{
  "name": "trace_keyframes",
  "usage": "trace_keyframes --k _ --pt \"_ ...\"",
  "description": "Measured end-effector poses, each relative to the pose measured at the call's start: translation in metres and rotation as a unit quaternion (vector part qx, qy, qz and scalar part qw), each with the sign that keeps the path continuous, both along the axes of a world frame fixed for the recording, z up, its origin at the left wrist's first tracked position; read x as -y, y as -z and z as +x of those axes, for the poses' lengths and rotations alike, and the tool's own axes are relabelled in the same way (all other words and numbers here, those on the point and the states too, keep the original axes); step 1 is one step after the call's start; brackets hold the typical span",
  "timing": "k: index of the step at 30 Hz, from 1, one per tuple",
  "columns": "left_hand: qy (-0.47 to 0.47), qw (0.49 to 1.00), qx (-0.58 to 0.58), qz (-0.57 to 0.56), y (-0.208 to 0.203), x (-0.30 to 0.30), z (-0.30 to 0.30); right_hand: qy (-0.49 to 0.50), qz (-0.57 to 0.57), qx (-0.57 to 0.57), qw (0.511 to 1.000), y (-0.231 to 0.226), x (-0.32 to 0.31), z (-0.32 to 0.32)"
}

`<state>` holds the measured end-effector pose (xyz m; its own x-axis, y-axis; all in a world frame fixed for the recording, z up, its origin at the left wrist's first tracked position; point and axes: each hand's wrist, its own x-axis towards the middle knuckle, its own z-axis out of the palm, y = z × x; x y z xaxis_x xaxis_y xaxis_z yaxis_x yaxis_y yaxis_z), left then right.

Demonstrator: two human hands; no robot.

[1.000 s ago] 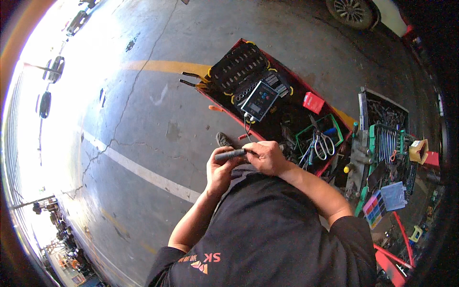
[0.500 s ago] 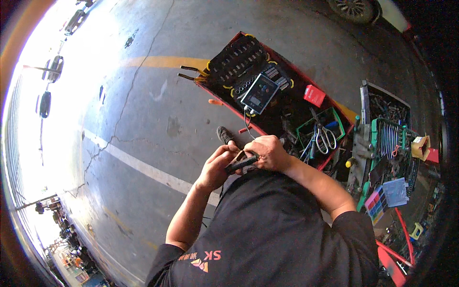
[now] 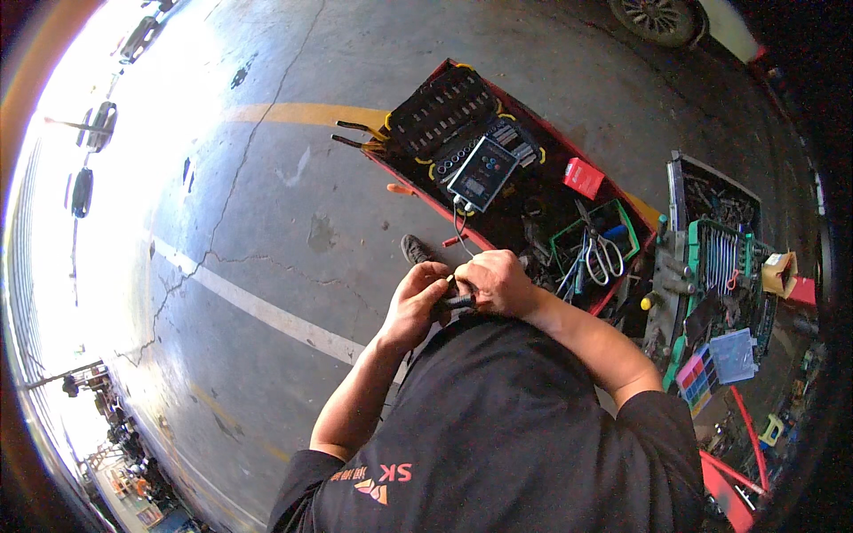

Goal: The person manipulates small wires and components on a red tool cart, repeatedly twisting and connecting wires. They briefly handle a smartphone and a small orange object, then continue working with the wires and components.

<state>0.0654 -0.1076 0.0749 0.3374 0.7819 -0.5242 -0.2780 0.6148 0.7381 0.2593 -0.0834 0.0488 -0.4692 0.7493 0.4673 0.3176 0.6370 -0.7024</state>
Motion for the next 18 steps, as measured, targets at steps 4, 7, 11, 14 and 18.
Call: trace_keyframes --k 4,7,11,14,18 --pt "-0.010 0.995 -0.065 0.078 0.009 0.005 0.004 0.026 0.008 -0.023 0.999 0.001 0.001 -0.002" --pt "-0.024 0.994 -0.080 0.066 0.012 0.005 0.003 0.050 -0.065 -0.048 0.995 0.000 0.002 -0.005" --pt "-0.051 0.998 0.022 -0.033 0.017 0.003 -0.008 0.081 -0.380 -0.085 0.918 -0.018 0.013 0.004" --pt "-0.062 0.991 0.089 -0.084 0.014 -0.001 -0.012 0.082 -0.442 -0.145 0.882 -0.004 0.011 0.006" --pt "-0.056 0.984 0.118 -0.120 0.012 -0.002 -0.013 0.053 -0.496 -0.190 0.846 0.007 0.012 0.003"
